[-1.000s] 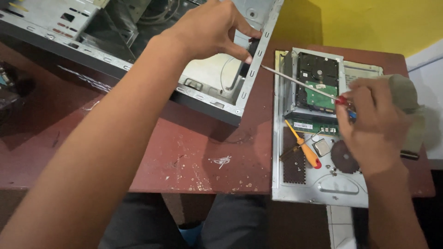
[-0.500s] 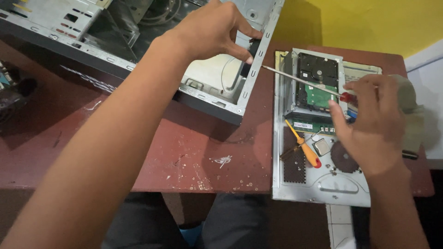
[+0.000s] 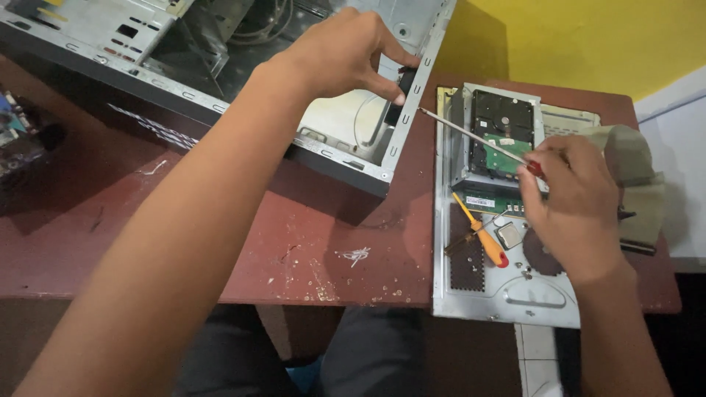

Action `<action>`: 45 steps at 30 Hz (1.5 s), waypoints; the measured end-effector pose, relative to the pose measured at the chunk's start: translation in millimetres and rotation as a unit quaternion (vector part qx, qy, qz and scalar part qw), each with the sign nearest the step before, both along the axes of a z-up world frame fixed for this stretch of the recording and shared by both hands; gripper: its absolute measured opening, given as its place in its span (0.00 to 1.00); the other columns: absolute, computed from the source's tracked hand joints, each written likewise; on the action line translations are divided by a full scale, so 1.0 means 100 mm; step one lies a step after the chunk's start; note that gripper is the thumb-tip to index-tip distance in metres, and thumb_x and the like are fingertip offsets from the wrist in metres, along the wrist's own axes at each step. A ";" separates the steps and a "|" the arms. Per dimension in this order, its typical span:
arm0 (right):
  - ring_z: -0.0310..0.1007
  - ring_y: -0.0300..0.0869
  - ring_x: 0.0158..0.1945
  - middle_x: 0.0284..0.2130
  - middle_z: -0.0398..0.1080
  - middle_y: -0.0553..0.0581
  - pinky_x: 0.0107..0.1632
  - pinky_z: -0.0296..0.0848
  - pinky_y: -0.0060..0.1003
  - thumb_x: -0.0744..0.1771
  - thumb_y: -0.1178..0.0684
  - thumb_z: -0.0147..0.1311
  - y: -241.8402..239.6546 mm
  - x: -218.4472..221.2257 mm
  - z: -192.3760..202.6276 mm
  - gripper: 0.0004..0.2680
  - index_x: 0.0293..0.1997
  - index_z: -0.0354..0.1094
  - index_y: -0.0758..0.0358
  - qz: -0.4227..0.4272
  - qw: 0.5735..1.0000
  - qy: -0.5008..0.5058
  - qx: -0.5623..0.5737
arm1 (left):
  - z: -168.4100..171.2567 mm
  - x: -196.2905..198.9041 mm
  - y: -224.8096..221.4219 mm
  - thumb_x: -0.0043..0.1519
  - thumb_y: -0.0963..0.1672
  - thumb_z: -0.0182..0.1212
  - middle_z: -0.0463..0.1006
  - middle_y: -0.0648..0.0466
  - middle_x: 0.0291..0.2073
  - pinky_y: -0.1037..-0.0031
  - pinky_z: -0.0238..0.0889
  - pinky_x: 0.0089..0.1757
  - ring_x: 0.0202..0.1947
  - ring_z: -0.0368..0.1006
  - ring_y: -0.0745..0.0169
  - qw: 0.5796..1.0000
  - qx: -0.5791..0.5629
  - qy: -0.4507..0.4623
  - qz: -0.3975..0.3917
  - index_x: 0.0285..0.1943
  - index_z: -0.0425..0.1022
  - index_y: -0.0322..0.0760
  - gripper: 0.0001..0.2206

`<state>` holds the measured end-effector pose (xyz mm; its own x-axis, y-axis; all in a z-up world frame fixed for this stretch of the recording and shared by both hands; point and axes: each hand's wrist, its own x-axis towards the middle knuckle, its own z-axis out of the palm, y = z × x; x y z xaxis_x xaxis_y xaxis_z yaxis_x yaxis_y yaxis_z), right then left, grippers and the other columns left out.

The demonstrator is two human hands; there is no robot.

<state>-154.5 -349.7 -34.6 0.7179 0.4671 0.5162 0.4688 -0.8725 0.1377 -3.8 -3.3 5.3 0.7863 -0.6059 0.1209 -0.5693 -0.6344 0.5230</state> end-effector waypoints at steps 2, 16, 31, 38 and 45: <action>0.70 0.53 0.49 0.45 0.70 0.61 0.50 0.71 0.43 0.69 0.63 0.65 0.00 -0.02 0.00 0.04 0.45 0.75 0.69 -0.003 1.000 -0.007 -0.013 | 0.02 -0.03 0.01 0.54 0.51 0.79 0.72 0.56 0.14 0.69 0.54 0.29 0.21 0.60 0.60 1.000 -0.011 0.004 -0.003 0.59 0.84 0.50 0.24; 0.68 0.53 0.47 0.41 0.72 0.62 0.51 0.67 0.42 0.68 0.62 0.69 -0.14 -0.25 0.00 0.06 0.44 0.75 0.68 -0.021 0.999 0.019 0.017 | 0.18 -0.26 -0.15 0.58 0.47 0.63 0.81 0.52 0.53 0.64 0.66 0.41 0.43 0.75 0.54 0.959 -0.188 -0.176 -0.115 0.57 0.80 0.40 0.18; 0.73 0.42 0.40 0.37 0.77 0.57 0.46 0.72 0.33 0.65 0.63 0.62 0.47 -1.41 -0.44 0.05 0.43 0.76 0.66 -0.209 0.869 0.172 0.415 | -0.22 -0.25 -1.07 0.56 0.38 0.68 0.76 0.61 0.28 0.71 0.63 0.24 0.30 0.74 0.58 0.876 0.303 -0.376 -0.019 0.30 0.81 0.52 0.09; 0.75 0.37 0.38 0.31 0.79 0.52 0.46 0.71 0.30 0.65 0.58 0.60 0.78 -1.74 -0.92 0.02 0.37 0.77 0.63 -0.216 0.777 0.211 0.553 | 0.35 -0.25 -0.44 0.51 0.37 0.53 0.78 0.42 0.32 0.46 0.70 0.29 0.35 0.75 0.31 0.967 0.133 -0.212 0.043 0.34 0.76 0.34 0.07; 0.69 0.32 0.32 0.24 0.76 0.47 0.40 0.66 0.26 0.63 0.54 0.64 0.61 -1.97 -1.52 0.04 0.31 0.78 0.62 -0.214 0.770 0.223 0.557 | 0.16 -0.07 0.12 0.55 0.36 0.56 0.82 0.48 0.27 0.55 0.70 0.31 0.31 0.77 0.44 0.986 0.125 -0.037 0.103 0.30 0.80 0.33 0.06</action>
